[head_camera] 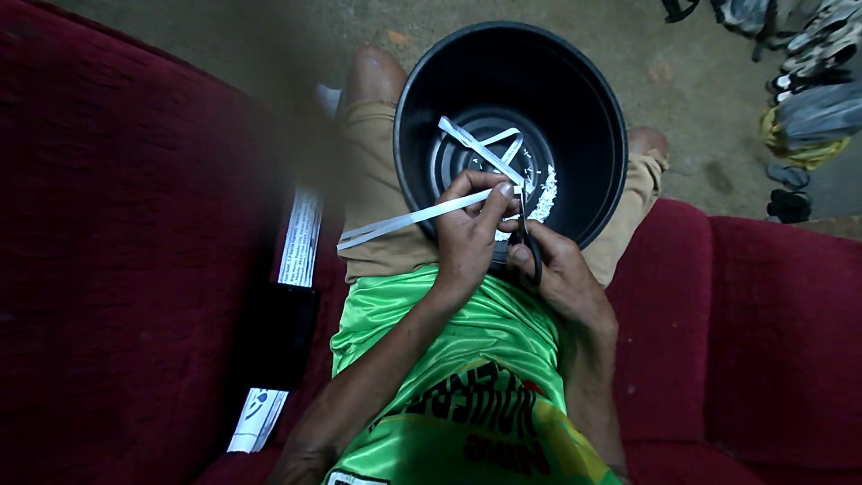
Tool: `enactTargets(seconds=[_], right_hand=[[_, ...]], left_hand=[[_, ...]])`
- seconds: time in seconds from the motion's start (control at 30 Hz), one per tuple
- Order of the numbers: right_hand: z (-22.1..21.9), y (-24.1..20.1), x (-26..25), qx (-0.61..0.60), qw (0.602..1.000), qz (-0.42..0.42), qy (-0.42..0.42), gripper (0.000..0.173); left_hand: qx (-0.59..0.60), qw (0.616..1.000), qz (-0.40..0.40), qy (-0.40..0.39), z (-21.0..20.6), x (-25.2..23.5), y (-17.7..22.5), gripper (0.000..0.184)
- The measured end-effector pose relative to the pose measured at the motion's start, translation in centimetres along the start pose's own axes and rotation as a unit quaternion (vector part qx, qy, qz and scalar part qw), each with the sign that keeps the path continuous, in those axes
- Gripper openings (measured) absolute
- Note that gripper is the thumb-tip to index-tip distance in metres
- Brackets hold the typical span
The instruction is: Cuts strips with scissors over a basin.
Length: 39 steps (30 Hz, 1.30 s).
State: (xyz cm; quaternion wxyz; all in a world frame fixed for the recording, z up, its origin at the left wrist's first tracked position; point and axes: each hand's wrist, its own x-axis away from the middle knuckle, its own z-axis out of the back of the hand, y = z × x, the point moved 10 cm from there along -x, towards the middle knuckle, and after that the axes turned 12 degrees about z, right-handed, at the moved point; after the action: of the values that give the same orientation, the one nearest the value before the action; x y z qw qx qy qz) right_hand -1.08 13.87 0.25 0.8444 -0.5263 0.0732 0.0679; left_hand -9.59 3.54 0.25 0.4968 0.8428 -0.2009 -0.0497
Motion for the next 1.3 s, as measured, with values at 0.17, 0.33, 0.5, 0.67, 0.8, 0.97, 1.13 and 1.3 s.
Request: enactTargets(seconds=[0.17,0.33,0.5,0.67,0.8,0.97,1.13,1.3], right_hand=[[-0.26,0.01,-0.12,-0.002,1.0,0.001,-0.01,0.049],[-0.06,0.02,-0.29,0.007,1.0,0.006,0.001,0.038],[0.2,-0.2,-0.34,0.006,1.0,0.021,0.017,0.033],[0.08,0.11,-0.09,-0.007,1.0,0.004,0.016,0.033],[-0.39,-0.08,-0.1,0.002,1.0,0.012,-0.016,0.046],[-0.25,-0.16,-0.18,0.006,1.0,0.011,-0.003,0.043],[-0.07,-0.25,-0.35,0.018,1.0,0.017,0.003,0.04],[0.0,-0.28,-0.41,0.015,1.0,0.021,0.013,0.036]], left_hand=[[-0.02,1.0,0.014,-0.01,-0.24,0.54,-0.04,0.007],[0.008,1.0,0.001,-0.007,-0.16,-0.12,-0.24,0.006],[0.004,1.0,-0.004,0.0,-0.03,-0.16,-0.23,0.006],[0.009,1.0,0.013,0.0,0.13,-0.01,-0.44,0.006],[0.017,1.0,0.011,0.002,0.21,-0.14,-0.45,0.006],[0.01,1.0,0.005,-0.001,0.0,-0.06,-0.45,0.007],[-0.019,1.0,0.013,-0.01,-0.33,0.59,-0.33,0.006],[0.009,1.0,-0.006,-0.008,-0.17,-0.08,-0.37,0.006]])
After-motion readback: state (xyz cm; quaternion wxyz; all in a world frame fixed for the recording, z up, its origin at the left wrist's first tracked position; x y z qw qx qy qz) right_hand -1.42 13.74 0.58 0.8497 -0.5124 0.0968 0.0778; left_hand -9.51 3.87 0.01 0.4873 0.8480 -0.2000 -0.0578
